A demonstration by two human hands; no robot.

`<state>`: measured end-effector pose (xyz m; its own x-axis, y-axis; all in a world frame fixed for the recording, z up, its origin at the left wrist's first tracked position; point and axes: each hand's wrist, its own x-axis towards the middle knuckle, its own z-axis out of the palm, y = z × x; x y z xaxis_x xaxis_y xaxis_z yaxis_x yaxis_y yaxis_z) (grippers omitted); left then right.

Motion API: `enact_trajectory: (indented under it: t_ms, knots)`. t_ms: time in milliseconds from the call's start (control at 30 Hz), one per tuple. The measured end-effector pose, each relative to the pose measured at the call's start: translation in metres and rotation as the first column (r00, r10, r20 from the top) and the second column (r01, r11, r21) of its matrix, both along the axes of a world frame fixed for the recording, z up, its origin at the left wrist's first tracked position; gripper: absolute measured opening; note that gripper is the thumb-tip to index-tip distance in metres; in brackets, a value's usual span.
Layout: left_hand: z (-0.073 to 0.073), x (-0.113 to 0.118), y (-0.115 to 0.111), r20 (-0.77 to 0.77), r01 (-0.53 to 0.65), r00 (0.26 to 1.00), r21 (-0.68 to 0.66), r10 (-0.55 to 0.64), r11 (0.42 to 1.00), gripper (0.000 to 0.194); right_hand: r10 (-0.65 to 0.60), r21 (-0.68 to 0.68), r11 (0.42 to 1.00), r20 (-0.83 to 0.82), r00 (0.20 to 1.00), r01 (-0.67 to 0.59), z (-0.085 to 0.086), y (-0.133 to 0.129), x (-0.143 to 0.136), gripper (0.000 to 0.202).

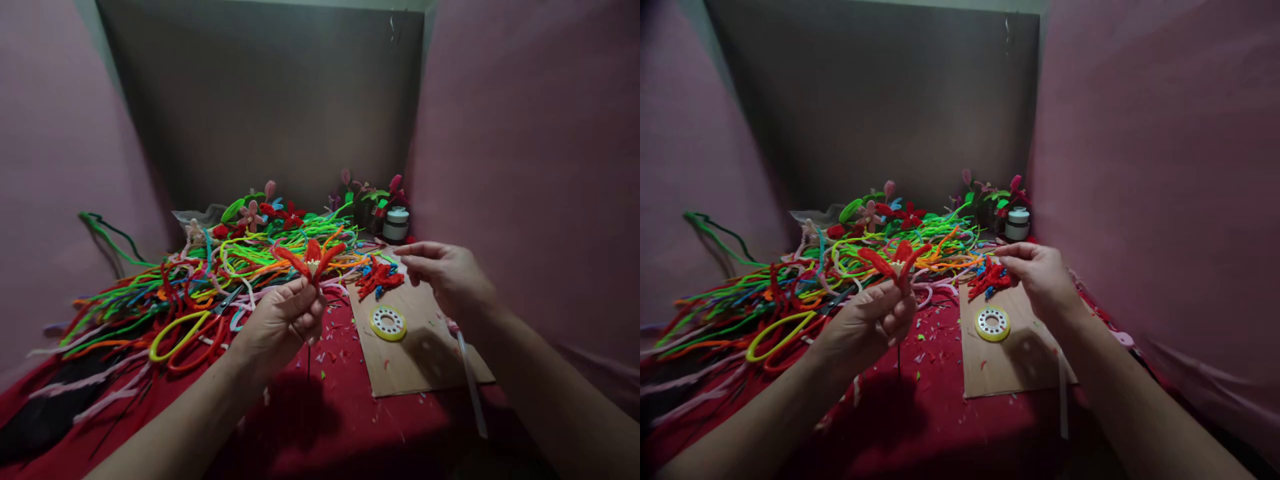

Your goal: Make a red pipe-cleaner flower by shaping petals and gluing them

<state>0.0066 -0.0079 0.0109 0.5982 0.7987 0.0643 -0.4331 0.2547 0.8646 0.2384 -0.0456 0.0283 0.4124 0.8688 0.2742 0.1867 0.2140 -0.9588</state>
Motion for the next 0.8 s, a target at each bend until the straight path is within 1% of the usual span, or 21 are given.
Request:
enact_trajectory:
  t_ms: [33,67,100,133,200,300,400,467,533,600,667,733,800]
  knots:
    - [-0.001,0.000,0.001,-0.006,-0.012,1.000,-0.008,0.012,1.000,0.024,-0.060,-0.051,0.996,0.122,0.991,0.067,0.001,0.013,0.010,0.017]
    - [-0.002,0.000,0.003,-0.014,-0.024,1.000,-0.019,0.024,1.000,0.025,-0.097,-0.105,0.986,0.296,0.950,0.133,0.001,0.025,0.018,0.021]
    - [-0.003,0.000,0.004,-0.025,-0.034,0.999,-0.031,0.033,0.999,0.026,-0.075,-0.187,0.965,0.482,0.873,0.186,-0.001,0.037,0.023,0.023]
    - [-0.004,0.000,0.005,-0.033,-0.045,0.999,-0.042,0.043,0.998,0.027,-0.056,-0.224,0.952,0.540,0.840,0.207,-0.004,0.048,0.027,0.021]
    - [-0.005,0.000,0.007,-0.043,-0.067,0.997,-0.062,0.064,0.996,0.028,-0.036,-0.254,0.936,0.615,0.787,0.242,-0.011,0.066,0.031,0.017]
    - [-0.006,-0.001,0.010,-0.052,-0.079,0.996,-0.093,0.074,0.993,0.029,-0.007,-0.288,0.917,0.681,0.732,0.276,-0.020,0.086,0.032,0.014]
    - [-0.007,-0.003,0.013,-0.059,-0.081,0.995,-0.110,0.075,0.991,0.029,0.012,-0.333,0.887,0.709,0.705,0.320,-0.025,0.101,0.030,0.018]
    - [-0.008,-0.003,0.015,-0.057,-0.075,0.996,-0.114,0.069,0.991,0.029,0.007,-0.354,0.870,0.704,0.710,0.342,-0.027,0.109,0.028,0.015]
    - [-0.009,-0.004,0.017,-0.048,-0.068,0.997,-0.120,0.063,0.990,0.027,-0.010,-0.360,0.867,0.679,0.734,0.345,-0.027,0.115,0.028,0.008]
    - [-0.008,-0.005,0.018,-0.040,-0.071,0.997,-0.133,0.066,0.989,0.025,-0.042,-0.341,0.881,0.635,0.772,0.328,-0.026,0.116,0.029,0.006]
    - [-0.007,-0.006,0.018,-0.031,-0.080,0.997,-0.144,0.077,0.986,0.023,-0.080,-0.298,0.909,0.560,0.825,0.290,-0.022,0.112,0.033,0.007]
    - [-0.006,-0.006,0.018,-0.021,-0.095,0.995,-0.151,0.093,0.984,0.022,-0.102,-0.243,0.940,0.467,0.878,0.238,-0.016,0.105,0.038,0.017]
    - [-0.005,-0.005,0.018,0.002,-0.106,0.994,-0.166,0.108,0.980,0.022,-0.077,-0.194,0.970,0.336,0.939,0.149,-0.009,0.095,0.040,0.023]
